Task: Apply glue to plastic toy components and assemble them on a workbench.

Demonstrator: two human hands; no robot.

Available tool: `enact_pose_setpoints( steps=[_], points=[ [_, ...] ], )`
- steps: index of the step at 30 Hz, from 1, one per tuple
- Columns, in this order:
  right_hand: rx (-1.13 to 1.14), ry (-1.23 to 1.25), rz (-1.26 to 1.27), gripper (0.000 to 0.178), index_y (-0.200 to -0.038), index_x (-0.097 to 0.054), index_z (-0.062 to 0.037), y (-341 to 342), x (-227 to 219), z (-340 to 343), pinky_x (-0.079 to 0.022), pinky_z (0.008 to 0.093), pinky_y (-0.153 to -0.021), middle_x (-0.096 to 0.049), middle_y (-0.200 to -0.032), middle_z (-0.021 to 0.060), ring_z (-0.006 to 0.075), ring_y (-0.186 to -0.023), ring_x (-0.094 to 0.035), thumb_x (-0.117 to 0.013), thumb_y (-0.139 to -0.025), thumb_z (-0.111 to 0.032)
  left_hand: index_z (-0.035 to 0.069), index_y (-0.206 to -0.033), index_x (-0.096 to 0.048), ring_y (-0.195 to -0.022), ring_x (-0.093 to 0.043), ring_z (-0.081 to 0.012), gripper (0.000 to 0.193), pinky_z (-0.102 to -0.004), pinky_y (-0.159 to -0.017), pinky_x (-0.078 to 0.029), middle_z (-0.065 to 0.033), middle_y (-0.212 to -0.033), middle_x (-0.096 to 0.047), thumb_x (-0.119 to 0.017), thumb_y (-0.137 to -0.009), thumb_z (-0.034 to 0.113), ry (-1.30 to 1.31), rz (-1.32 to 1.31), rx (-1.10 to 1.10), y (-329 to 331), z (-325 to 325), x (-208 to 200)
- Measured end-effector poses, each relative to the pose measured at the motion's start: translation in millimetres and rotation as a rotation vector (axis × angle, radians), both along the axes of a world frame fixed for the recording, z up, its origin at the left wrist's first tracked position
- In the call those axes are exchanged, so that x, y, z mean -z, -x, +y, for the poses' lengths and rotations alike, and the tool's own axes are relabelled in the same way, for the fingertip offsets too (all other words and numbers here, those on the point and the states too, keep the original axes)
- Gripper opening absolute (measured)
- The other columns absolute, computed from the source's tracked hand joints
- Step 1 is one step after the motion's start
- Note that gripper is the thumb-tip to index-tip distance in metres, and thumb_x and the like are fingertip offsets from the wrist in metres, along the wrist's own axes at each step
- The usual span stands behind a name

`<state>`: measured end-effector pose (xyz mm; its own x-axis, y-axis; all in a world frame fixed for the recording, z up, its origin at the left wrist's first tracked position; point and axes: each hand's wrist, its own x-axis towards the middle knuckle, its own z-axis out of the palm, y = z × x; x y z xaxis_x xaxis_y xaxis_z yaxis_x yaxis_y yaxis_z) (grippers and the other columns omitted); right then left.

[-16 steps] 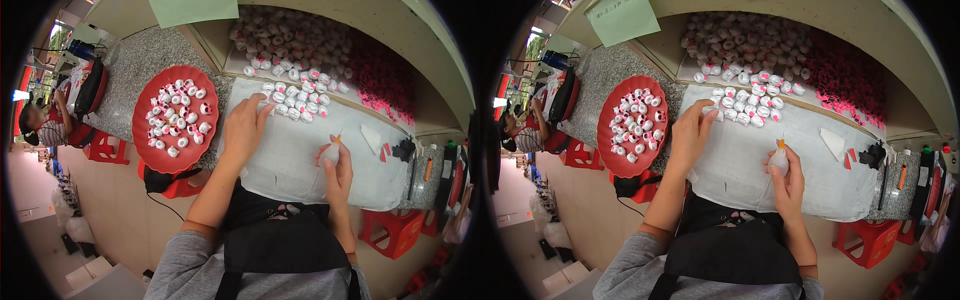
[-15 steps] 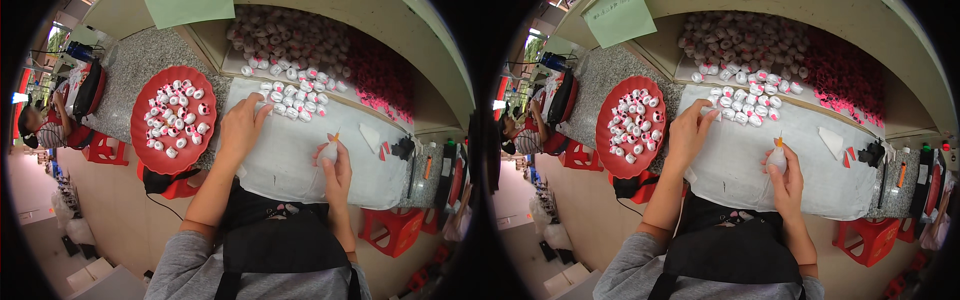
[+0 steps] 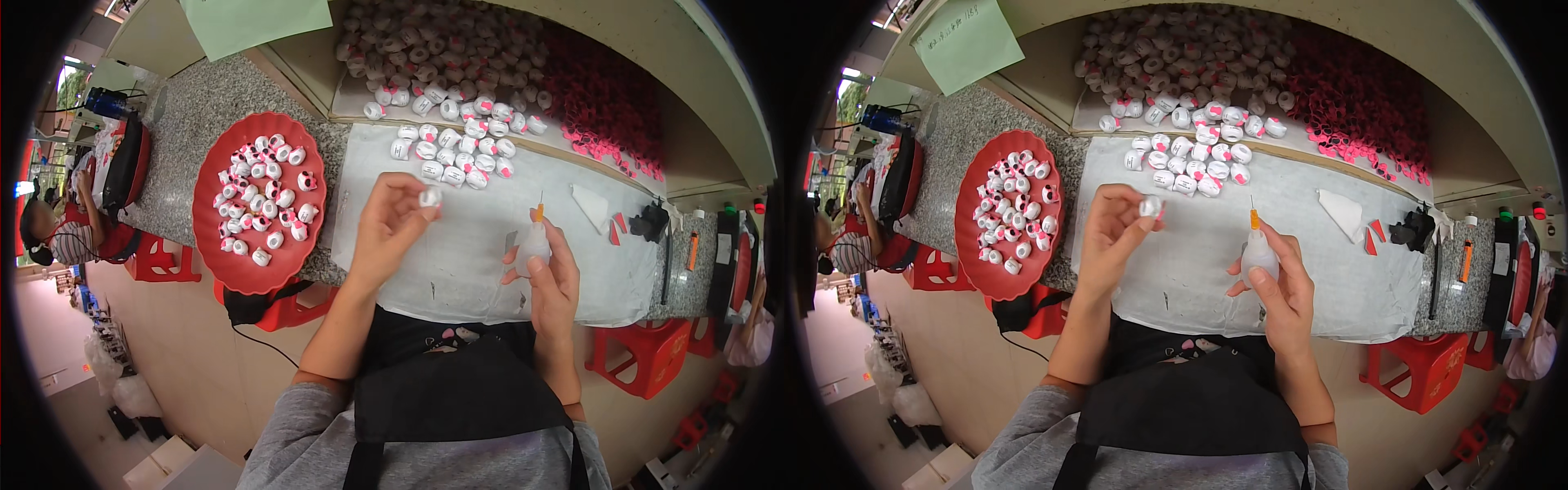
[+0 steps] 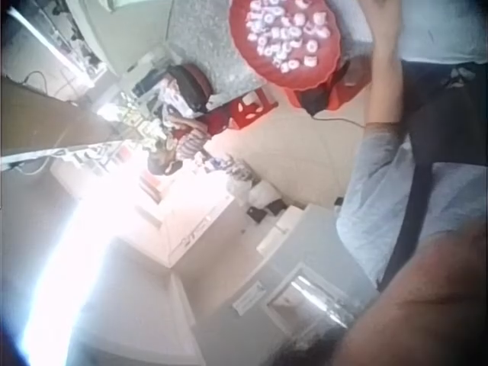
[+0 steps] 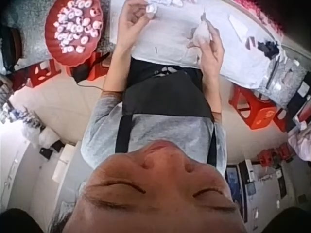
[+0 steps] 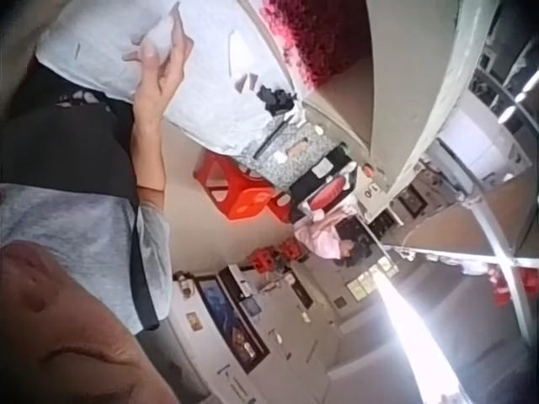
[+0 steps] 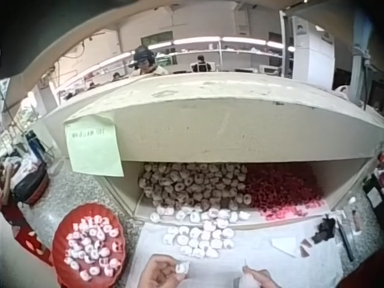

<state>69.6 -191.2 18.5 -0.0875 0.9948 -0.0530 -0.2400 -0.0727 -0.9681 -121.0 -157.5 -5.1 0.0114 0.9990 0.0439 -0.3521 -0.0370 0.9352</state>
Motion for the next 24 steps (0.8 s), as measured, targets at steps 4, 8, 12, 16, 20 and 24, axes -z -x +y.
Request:
enact_pose_setpoints(
  steps=[4,8,12,16,20,24],
  points=[
    [0.113,-0.013,0.130,0.035,-0.102,-0.038,0.0022,0,-5,-4,-0.047,0.0282,-0.051,-0.041,-0.087,0.0093,0.0196,-0.077,-0.050,-0.051,-0.070,-0.004,0.002,-0.088,-0.045,-0.090,-0.048,-0.0148,0.018,-0.0273,-0.071,-0.042,-0.0090,-0.093,-0.049,-0.051,-0.072,-0.002,0.098,-0.145,0.155,-21,-2,-14],
    [0.290,-0.150,0.255,0.033,-0.086,-0.037,-0.0039,-9,-16,-4,-0.041,0.0231,-0.052,-0.043,-0.081,0.0085,0.0143,-0.064,-0.046,-0.061,-0.063,-0.009,0.005,-0.088,-0.045,-0.091,-0.049,-0.0188,0.020,-0.0325,-0.074,-0.043,-0.0132,-0.097,-0.049,-0.054,-0.071,0.000,0.065,-0.364,0.233,-33,-11,-10],
    [0.515,-0.213,0.341,0.037,-0.082,-0.035,-0.0064,-5,-41,3,-0.036,0.0220,-0.057,-0.038,-0.079,0.0039,0.0119,-0.064,-0.037,-0.064,-0.060,-0.013,0.006,-0.091,-0.044,-0.087,-0.051,-0.0184,0.024,-0.0339,-0.076,-0.044,-0.0167,-0.099,-0.047,-0.054,-0.071,0.001,0.042,-0.417,0.233,-40,-19,-16],
    [0.288,-0.501,0.207,0.033,-0.084,-0.036,-0.0061,-9,-44,-1,-0.032,0.0212,-0.065,-0.036,-0.082,0.0039,0.0112,-0.076,-0.034,-0.061,-0.067,-0.018,0.003,-0.096,-0.041,-0.087,-0.051,-0.0184,0.029,-0.0330,-0.076,-0.045,-0.0175,-0.100,-0.047,-0.054,-0.070,-0.001,0.074,-0.413,0.191,-43,-24,-24],
    [0.358,-0.767,-0.232,0.036,-0.081,-0.035,-0.0080,-1,-45,-11,-0.028,0.0196,-0.046,-0.035,-0.073,0.0037,0.0089,-0.056,-0.032,-0.061,-0.068,-0.029,0.001,-0.097,-0.040,-0.088,-0.051,-0.0188,0.033,-0.0333,-0.076,-0.045,-0.0177,-0.100,-0.046,-0.054,-0.068,-0.005,0.026,-0.347,0.185,-43,-27,-25],
    [0.194,-0.758,-0.353,0.044,-0.085,-0.039,-0.0141,-5,-46,-22,-0.039,0.0229,-0.046,-0.042,-0.081,0.0014,0.0118,-0.057,-0.042,-0.071,-0.057,-0.025,0.001,-0.097,-0.040,-0.089,-0.050,-0.0191,0.034,-0.0336,-0.077,-0.045,-0.0176,-0.100,-0.046,-0.055,-0.067,-0.005,0.004,-0.321,0.174,-43,-28,-24]
  ],
)
